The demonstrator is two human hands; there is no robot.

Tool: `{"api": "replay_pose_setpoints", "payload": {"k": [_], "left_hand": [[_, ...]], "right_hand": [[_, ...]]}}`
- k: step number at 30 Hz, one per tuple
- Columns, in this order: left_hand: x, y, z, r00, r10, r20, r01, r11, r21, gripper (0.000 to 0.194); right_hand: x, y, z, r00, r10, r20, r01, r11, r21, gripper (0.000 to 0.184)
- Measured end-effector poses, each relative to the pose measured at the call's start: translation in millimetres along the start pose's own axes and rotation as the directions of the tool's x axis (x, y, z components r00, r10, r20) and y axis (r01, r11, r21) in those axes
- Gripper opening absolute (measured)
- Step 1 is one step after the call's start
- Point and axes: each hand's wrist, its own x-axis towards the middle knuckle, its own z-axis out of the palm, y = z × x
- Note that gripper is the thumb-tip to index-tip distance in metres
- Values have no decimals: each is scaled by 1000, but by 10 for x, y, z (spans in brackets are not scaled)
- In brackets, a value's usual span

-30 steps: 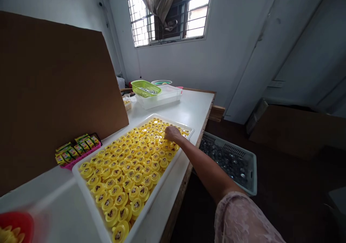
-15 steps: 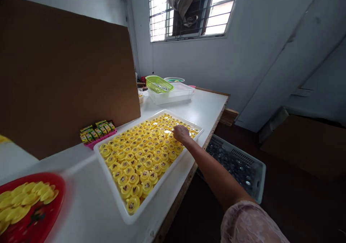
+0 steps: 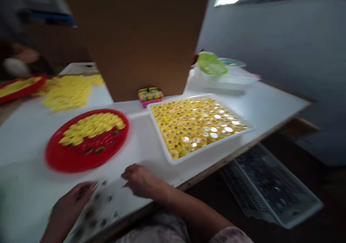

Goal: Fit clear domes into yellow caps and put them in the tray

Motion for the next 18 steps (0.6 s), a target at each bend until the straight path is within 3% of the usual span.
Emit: {"api": "replay_pose_setpoints", "payload": {"k": [3,6,10,14,18], "left_hand": [[-66,-149,-61,999,53,-3,-52,997,61,29],[-114,-247,-68,998,61,-15,-60,996,66,28],[-165,-252,-19,994,109,7,-109,993,35,24],[-166,-223,33,984,175,18,-175,985,11,20],[-166,-195,46,988,153,11,-153,988,-21,18]], "right_hand": [[96,19,266,997,79,20,-80,996,51,13],[165,46,363,992,120,27,-122,989,87,16],[206,-127,318,997,-20,74,9,990,140,22],[305,-325,373,969,-168,180,156,985,77,17],[357,-323,546,952,-186,242,197,980,-22,13]]}}
